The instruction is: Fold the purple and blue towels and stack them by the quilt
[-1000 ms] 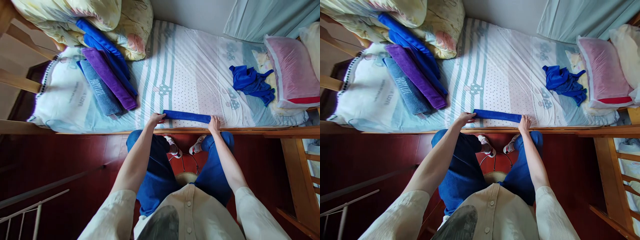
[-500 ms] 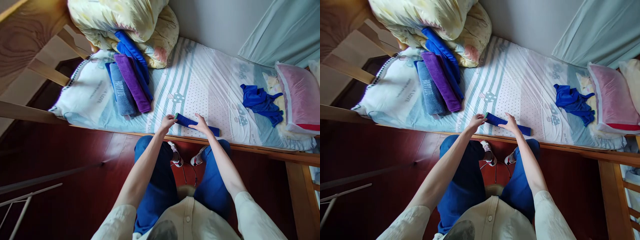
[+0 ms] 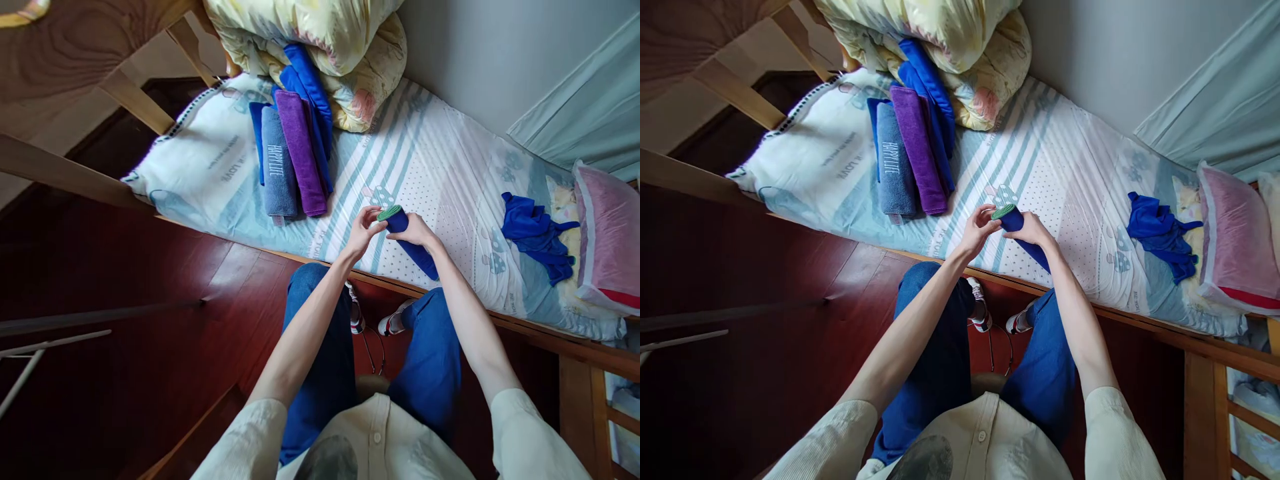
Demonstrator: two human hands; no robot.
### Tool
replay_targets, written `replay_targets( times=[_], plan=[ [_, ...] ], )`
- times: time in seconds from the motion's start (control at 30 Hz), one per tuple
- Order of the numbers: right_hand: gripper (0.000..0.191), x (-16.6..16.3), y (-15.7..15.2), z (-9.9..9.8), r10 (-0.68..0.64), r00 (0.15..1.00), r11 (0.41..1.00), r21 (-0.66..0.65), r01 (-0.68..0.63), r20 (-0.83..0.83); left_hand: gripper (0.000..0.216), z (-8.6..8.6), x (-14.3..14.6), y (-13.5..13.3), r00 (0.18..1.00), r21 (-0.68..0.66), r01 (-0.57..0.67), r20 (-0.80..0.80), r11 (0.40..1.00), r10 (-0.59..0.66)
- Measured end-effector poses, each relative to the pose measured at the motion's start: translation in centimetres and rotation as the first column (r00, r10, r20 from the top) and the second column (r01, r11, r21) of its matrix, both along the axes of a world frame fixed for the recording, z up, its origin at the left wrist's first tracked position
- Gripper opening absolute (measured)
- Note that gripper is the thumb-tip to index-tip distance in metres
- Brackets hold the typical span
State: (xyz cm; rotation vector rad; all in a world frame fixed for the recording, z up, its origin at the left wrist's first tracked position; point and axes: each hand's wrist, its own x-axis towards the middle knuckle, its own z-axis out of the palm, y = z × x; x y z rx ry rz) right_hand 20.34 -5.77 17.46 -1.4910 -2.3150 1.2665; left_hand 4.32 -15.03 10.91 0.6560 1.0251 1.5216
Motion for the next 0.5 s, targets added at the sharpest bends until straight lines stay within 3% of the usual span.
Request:
replay_targets(
  times=[0.13,0.27,0.4,0.5],
  plan=[
    [0.040,-3.2,-0.3,2.1,-0.151,0.976,0.981,0.097,0.167,-0.155,0.073,-0.7,-1.5,-0.6,0.997,0.003,0.074,-0.001,0.997,-0.074],
    [0.043,-6.8,-1.0,3.9,-0.240,0.897,0.958,0.058,0.280,-0.371,0.075,-1.7,-1.8,-1.6,0.972,-0.061,0.122,-0.194,0.991,-0.132],
    [0.046,-10.8,-2.1,6.2,-0.231,0.826,0.962,0.006,0.273,-0.513,0.070,-2.3,-2.2,-2.1,0.916,-0.141,0.001,-0.397,0.990,-0.058],
    [0.049,-14.1,-2.6,7.8,-0.232,0.774,0.960,-0.012,0.278,-0.589,0.063,-2.4,-3.2,-2.0,0.859,-0.194,-0.184,-0.509,0.964,0.061]
  ],
)
